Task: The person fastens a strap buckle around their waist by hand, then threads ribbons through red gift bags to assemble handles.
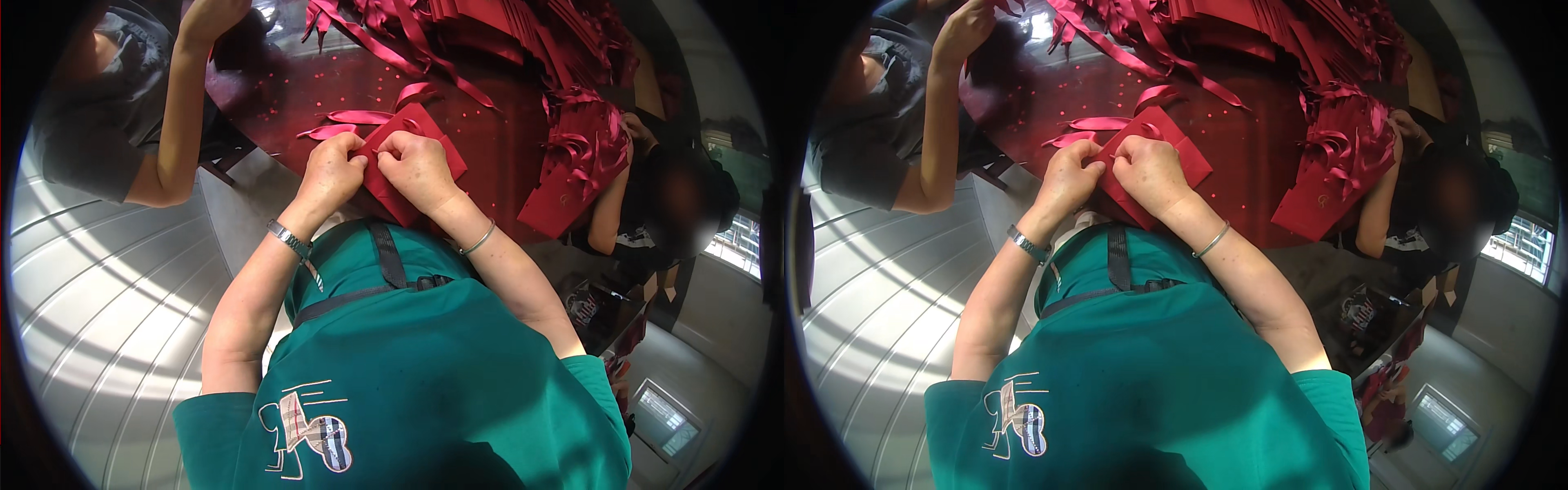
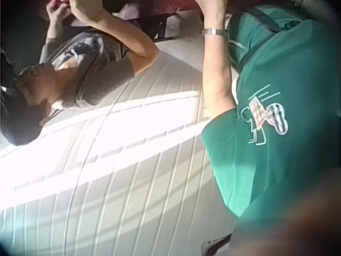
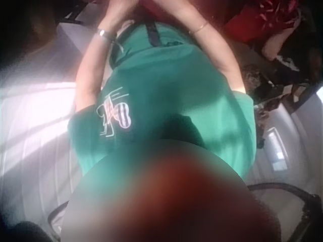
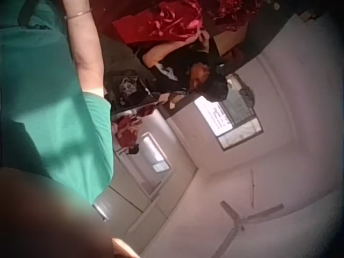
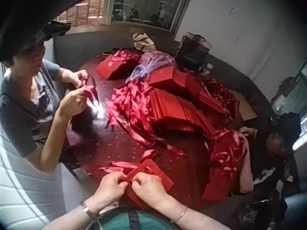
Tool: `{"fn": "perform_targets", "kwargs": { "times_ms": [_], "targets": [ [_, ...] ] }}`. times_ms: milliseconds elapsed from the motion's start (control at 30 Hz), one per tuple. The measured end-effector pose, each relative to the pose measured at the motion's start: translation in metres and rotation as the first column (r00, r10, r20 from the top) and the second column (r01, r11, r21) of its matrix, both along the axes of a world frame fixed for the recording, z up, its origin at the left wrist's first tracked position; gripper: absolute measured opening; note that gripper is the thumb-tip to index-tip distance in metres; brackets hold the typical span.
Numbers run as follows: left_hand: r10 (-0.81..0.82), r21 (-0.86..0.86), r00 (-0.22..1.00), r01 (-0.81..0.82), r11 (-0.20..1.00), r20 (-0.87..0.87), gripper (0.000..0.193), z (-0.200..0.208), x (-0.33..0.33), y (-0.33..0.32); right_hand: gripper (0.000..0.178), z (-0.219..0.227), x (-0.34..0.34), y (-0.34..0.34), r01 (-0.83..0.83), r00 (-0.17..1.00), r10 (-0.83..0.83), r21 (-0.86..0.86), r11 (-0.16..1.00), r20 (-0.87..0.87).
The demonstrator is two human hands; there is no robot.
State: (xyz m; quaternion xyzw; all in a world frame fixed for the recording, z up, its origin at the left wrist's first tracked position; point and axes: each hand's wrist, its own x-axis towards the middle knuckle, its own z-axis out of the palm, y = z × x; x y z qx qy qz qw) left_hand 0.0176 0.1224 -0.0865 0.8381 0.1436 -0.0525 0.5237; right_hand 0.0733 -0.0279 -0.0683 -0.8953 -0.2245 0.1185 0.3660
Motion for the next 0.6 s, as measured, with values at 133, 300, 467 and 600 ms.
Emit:
{"fn": "perform_targets", "kwargs": {
  "times_ms": [133,300,467,600],
  "targets": [
    [-0.027,0.047,0.997,0.023,0.999,0.070,0.017,-0.002,0.000,0.001,0.007,-0.003,0.004,0.001,-0.171,0.929,0.204,-0.129,0.977,0.310],
    [-0.075,0.104,0.983,0.058,0.993,0.168,0.014,-0.003,0.000,-0.002,0.006,0.006,0.001,0.007,-0.301,0.820,0.415,-0.319,0.899,0.394],
    [-0.078,0.171,0.955,0.029,0.985,0.287,0.016,-0.004,-0.005,-0.009,0.008,0.000,0.008,0.015,-0.093,0.984,0.129,-0.259,0.961,0.124],
    [-0.049,0.099,0.963,0.024,0.995,0.265,0.023,-0.003,-0.005,-0.009,0.013,0.001,0.014,0.013,0.003,0.991,-0.026,-0.173,0.985,-0.132]
  ]
}}
